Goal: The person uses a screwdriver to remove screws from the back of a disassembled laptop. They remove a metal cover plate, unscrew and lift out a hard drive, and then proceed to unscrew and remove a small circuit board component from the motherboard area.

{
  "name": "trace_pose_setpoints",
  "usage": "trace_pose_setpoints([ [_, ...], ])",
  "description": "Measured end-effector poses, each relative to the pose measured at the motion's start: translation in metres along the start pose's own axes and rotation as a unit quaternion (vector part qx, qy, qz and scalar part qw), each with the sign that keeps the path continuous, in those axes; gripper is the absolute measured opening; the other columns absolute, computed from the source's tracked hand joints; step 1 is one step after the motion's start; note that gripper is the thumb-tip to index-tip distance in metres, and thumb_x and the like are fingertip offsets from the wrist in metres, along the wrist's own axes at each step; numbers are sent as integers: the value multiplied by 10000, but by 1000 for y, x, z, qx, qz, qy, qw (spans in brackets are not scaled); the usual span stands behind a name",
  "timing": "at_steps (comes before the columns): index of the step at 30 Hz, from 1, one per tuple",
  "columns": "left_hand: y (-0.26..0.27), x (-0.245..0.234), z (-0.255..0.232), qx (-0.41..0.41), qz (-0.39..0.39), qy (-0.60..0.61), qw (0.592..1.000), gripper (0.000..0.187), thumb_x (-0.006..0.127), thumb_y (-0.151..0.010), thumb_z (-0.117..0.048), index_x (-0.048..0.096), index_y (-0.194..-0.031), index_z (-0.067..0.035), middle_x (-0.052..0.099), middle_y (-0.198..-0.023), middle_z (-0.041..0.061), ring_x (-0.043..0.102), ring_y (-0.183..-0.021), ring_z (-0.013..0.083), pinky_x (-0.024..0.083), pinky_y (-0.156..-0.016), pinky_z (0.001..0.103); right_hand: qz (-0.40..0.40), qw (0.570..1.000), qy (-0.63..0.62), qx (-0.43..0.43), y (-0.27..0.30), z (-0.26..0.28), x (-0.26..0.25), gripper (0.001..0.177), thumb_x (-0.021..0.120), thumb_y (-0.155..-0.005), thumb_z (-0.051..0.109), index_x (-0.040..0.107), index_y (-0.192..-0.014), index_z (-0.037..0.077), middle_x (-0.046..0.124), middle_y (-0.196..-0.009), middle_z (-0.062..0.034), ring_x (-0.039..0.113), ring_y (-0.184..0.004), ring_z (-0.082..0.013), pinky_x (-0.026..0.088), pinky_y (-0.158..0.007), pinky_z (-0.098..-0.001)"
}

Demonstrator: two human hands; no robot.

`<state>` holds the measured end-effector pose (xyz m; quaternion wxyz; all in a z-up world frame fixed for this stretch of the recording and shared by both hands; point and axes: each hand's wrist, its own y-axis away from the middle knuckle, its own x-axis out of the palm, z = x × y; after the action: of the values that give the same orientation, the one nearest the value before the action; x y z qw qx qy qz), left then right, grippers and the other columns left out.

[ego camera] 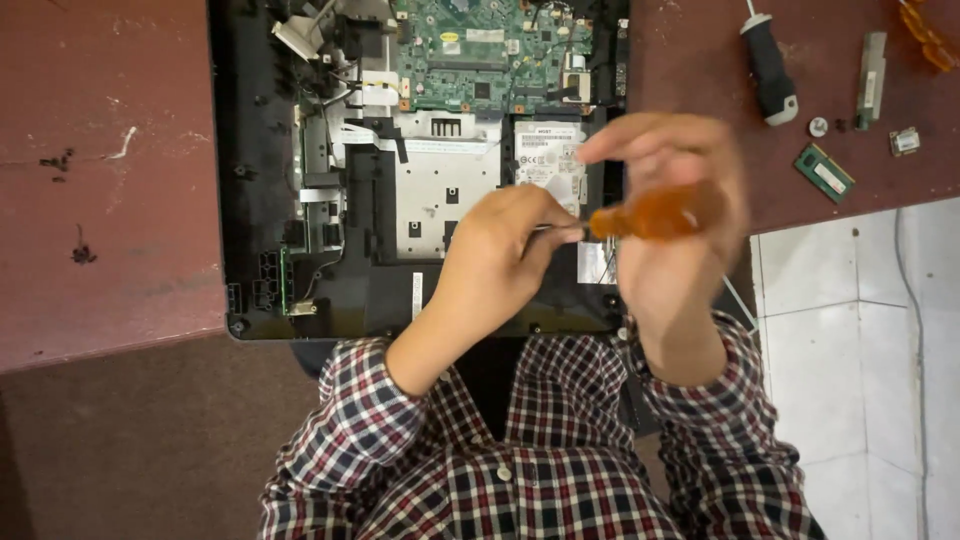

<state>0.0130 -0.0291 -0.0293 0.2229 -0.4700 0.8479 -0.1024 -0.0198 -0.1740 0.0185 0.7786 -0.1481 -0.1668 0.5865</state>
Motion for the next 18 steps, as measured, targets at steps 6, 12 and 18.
trace_pose_setpoints([
  [6,-2,-3,5,23,12,-83,996,315,825,-910,-128,510,-900,-135,533,-843,27,512,-785,230,361,-752,334,88,949,247,-177,9,26,-26,598,782,-877,374,519,-1280,18,551,-1246,-129,598,-1169,-241,561,-1054,-354],
  [12,-3,-17,3,70,82,24,994,407,528,-971,183,626,-1298,-39,719,-1279,131,720,-1205,359,570,-1077,504,45,998,46,13,19,20,-41,881,654,-1030,125,79,-1697,105,782,-1221,-300,686,-679,-173,582,-669,-253],
  [18,2,-5,9,37,26,-40,998,203,610,-960,83,669,-965,-112,705,-873,5,680,-844,247,484,-855,407,237,962,138,-2,10,63,-35,878,505,-1047,232,-12,-1733,411,71,-1891,-127,108,-1850,-291,121,-1664,-571],
])
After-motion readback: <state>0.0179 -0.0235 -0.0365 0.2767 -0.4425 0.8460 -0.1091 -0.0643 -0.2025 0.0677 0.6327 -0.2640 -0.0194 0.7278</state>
